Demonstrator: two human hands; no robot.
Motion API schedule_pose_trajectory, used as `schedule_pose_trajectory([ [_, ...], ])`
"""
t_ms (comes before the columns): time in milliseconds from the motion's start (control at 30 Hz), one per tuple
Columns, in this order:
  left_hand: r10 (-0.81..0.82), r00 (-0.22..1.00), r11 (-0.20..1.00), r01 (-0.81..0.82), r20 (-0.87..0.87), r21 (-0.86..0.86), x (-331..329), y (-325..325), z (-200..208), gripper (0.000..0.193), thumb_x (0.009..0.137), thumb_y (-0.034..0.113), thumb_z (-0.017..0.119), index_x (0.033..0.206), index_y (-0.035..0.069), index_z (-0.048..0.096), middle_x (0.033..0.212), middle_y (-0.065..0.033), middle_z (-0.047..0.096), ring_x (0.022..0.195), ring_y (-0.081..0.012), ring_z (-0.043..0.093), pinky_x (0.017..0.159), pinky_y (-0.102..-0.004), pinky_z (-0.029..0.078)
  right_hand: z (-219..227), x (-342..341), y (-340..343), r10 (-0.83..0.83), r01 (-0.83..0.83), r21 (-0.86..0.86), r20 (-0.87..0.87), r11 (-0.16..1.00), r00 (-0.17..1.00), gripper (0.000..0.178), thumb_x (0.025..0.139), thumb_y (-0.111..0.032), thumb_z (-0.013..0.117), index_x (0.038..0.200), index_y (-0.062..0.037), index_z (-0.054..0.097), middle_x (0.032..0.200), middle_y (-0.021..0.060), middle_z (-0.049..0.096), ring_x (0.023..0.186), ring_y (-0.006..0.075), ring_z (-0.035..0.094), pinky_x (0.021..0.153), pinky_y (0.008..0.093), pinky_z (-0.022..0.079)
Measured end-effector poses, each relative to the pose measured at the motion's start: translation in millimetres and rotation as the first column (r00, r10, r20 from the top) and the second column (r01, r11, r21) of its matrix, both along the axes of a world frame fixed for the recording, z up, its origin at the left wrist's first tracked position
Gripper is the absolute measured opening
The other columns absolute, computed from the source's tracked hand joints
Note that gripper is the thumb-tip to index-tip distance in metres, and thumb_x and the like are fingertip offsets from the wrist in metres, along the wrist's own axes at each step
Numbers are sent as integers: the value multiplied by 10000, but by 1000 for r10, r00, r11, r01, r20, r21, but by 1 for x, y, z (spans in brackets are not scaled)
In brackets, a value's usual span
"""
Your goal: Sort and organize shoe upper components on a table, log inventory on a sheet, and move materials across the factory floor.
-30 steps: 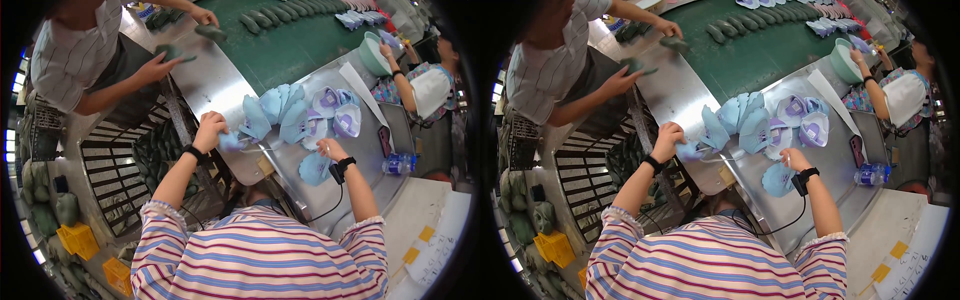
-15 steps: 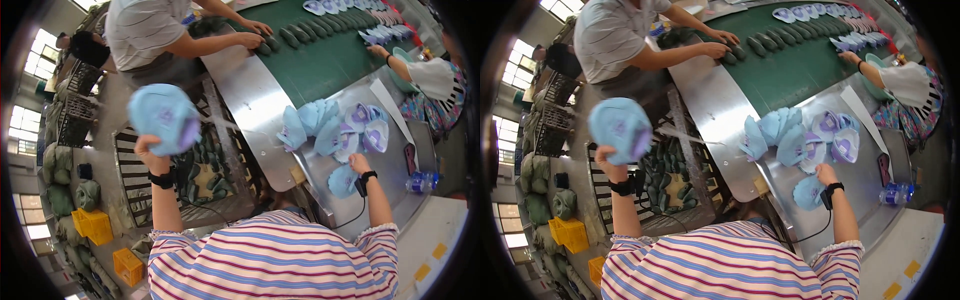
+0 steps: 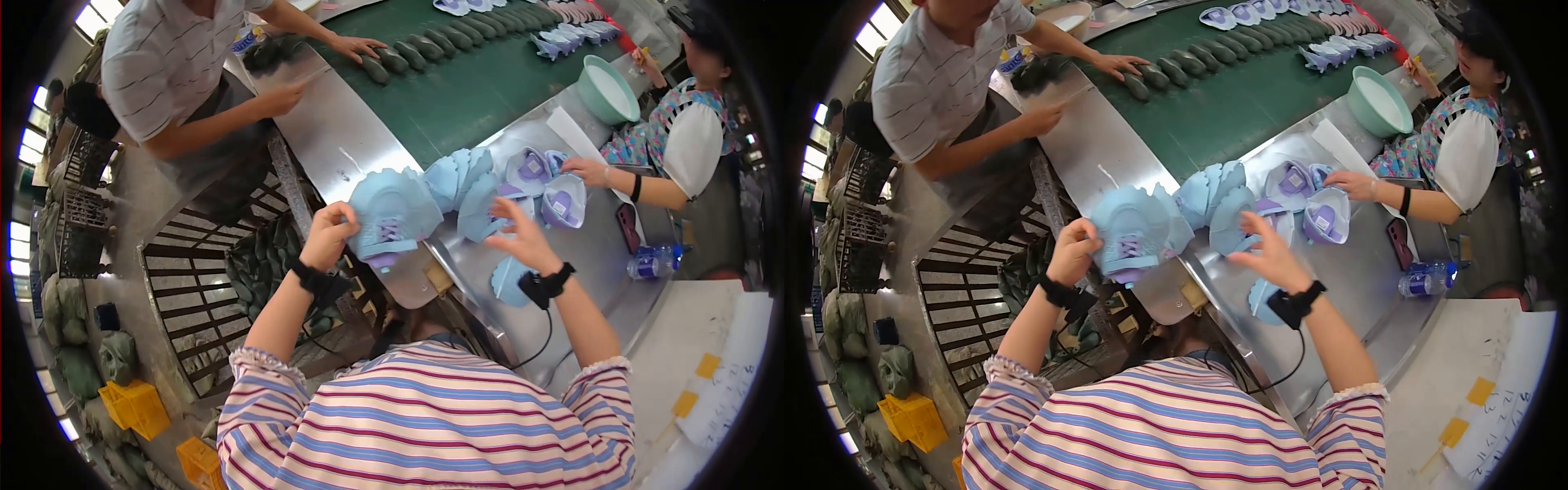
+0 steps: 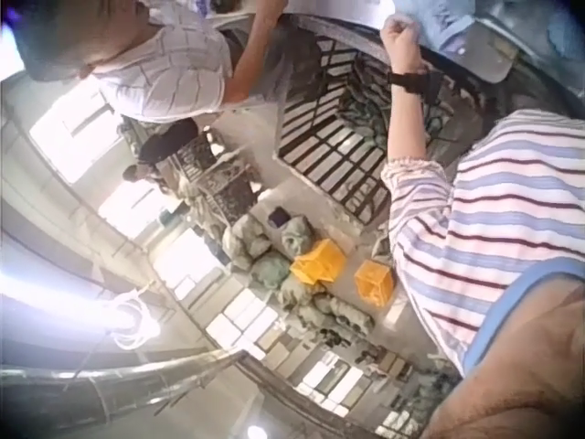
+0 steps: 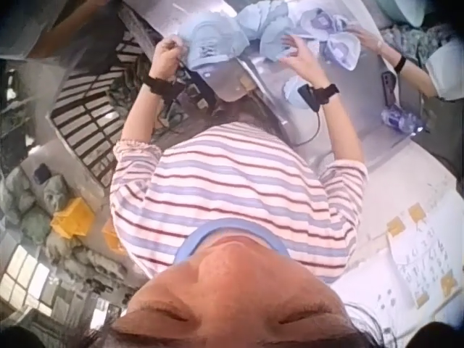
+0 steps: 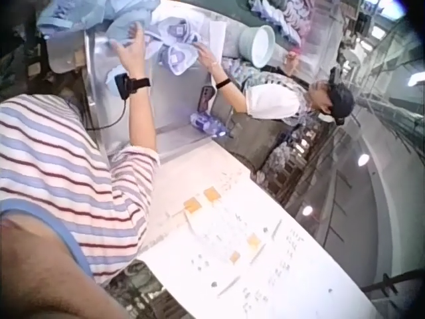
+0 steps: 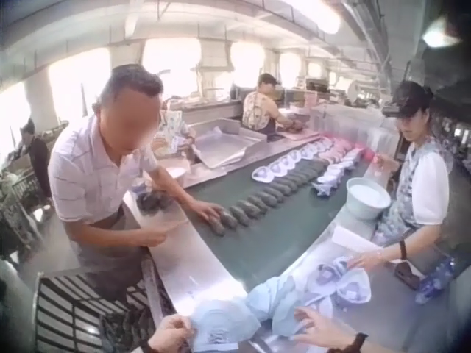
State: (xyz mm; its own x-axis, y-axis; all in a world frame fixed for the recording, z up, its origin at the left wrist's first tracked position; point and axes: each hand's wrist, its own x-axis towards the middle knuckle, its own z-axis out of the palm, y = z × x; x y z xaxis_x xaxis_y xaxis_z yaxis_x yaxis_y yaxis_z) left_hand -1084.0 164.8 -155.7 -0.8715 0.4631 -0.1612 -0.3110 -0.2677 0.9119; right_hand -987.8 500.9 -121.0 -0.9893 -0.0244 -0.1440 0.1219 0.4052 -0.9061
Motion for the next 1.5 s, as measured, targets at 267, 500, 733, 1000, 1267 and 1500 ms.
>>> schedule_pose_trajectory([
  [267, -153, 955, 959, 82, -254, -270, -35, 60, -39, 448, 667, -7, 541, 1100, 73, 460, 1238, -68, 401, 1154, -190, 377, 937, -341, 331, -33, 1, -9, 88, 24, -421, 244, 907, 966, 401, 678, -29, 650, 1055, 3, 518, 960, 26, 570, 873, 101, 515, 773, 253, 425],
  [500, -555, 487, 762, -29, -674, -647, -40, 125, -10, 565, 593, 156, 709, 1105, 73, 486, 1169, -135, 433, 1128, -330, 337, 942, -415, 294, -13, 96, 82, 279, -275, -63, 360, 959, 890, 327, 646, 68, 600, 961, -11, 559, 827, 6, 591, 806, 108, 525, 765, 263, 419],
  [733, -464, 420, 719, -336, -780, -608, -11, 207, -10, 267, 596, 124, 700, 819, 72, 564, 890, -78, 463, 892, -276, 418, 764, -377, 340, -11, 84, 82, 132, -83, -172, 295, 982, 946, 236, 629, 56, 618, 846, -31, 585, 1155, 63, 439, 1040, 205, 441, 826, 313, 397],
  [1000, -471, 484, 835, -26, -738, -550, 7, 199, -29, 232, 617, 96, 668, 818, 72, 553, 1004, -94, 486, 1004, -303, 411, 846, -394, 325, -62, 29, 63, 420, -248, 559, -203, 791, 885, 165, 592, -18, 633, 702, -115, 559, 991, 13, 524, 995, 195, 483, 894, 392, 337],
  [1267, -504, 328, 680, -419, -799, -601, -36, 234, -10, 60, 606, 77, 626, 654, 85, 592, 980, -61, 501, 1000, -279, 408, 784, -377, 334, -48, 42, 56, 324, -196, 420, -261, 886, 909, 152, 580, -22, 634, 691, -96, 561, 1022, 13, 515, 885, 164, 522, 816, 378, 359],
  [1500, -668, 204, 740, 79, -715, -668, 1, 207, -54, 146, 604, 13, 571, 724, 94, 560, 912, -24, 576, 1043, -226, 466, 892, -397, 318, -43, 22, 67, 133, -20, 326, -328, 945, 935, 150, 541, 6, 625, 658, -77, 584, 1341, 86, 331, 716, 185, 570, 654, 328, 436],
])
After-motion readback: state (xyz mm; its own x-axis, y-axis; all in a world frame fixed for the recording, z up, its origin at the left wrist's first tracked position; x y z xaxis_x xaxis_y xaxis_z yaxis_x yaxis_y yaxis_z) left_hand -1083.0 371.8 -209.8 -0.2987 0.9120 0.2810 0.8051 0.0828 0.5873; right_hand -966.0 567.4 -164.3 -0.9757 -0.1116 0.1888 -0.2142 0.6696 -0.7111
